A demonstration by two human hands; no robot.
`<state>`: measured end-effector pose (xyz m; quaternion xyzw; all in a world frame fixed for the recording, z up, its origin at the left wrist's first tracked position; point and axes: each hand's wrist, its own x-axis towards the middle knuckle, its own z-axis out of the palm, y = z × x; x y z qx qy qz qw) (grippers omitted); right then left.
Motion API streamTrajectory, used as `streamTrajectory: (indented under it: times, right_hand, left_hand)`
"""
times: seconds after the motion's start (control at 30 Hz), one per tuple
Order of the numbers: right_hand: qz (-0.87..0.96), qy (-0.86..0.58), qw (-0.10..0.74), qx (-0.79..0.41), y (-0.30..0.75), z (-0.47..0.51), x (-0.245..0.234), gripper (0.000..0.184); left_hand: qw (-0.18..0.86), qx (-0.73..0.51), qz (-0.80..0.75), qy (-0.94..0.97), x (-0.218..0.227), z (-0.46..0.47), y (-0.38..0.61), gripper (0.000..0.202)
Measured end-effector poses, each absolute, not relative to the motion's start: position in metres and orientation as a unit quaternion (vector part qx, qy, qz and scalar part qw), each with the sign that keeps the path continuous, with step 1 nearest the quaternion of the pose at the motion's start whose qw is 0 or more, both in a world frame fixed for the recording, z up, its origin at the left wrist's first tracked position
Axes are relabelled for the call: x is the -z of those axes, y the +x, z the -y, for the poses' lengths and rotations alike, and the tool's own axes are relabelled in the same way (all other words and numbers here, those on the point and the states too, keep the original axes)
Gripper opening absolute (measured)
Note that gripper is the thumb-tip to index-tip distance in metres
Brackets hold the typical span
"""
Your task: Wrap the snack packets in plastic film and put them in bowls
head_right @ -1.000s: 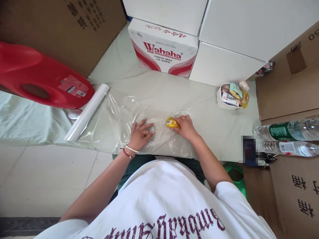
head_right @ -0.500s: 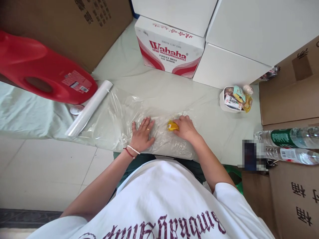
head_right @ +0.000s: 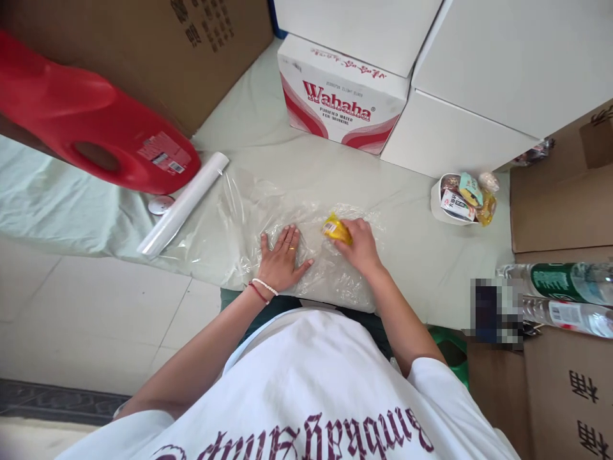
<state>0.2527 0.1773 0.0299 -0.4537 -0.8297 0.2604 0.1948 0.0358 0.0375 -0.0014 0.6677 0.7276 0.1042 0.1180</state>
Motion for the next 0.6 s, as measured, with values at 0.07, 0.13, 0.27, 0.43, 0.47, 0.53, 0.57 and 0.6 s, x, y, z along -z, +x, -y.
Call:
streamTrajectory:
  times: [0.07,0.13,0.27,0.43,0.47,0.53,0.57,0.6]
  right_hand:
    - [0.871,-0.412,0.151,-0.223,0.257,-0.160,-0.025,0.053]
    - [0.888,-0.394,0.126,-0.200,0.259,-0.149,-0.020,0.060]
    - [0.898,-0.375,0.131,-0.191,0.263,-0.148,-0.017,0.052]
    - [0.913,-0.348,0.116,-0.177,0.258,-0.154,-0.018,0.050]
    - [0.915,-0.347,0.107,-0.174,0.256,-0.154,-0.016,0.051]
    - [0.915,-0.352,0.097,-0.173,0.254,-0.153,-0.014,0.056]
    - [0.912,-0.355,0.103,-0.176,0.255,-0.152,-0.014,0.058]
    - [0.909,-0.356,0.118,-0.183,0.257,-0.149,-0.015,0.060]
  left_hand:
    - [0.116,-0.108,-0.726,0.669,0.002,-0.037,0.035,0.085]
    - [0.114,-0.114,-0.726,0.669,0.002,-0.037,0.035,0.084]
    - [0.111,-0.125,-0.726,0.667,0.004,-0.037,0.036,0.083]
    - [0.108,-0.141,-0.724,0.667,0.007,-0.037,0.035,0.085]
    - [0.106,-0.148,-0.724,0.665,0.008,-0.037,0.035,0.086]
    - [0.093,-0.169,-0.731,0.654,0.009,-0.035,0.033,0.087]
    - [0.079,-0.184,-0.734,0.649,0.009,-0.033,0.032,0.086]
    - [0.061,-0.199,-0.733,0.647,0.010,-0.030,0.032,0.083]
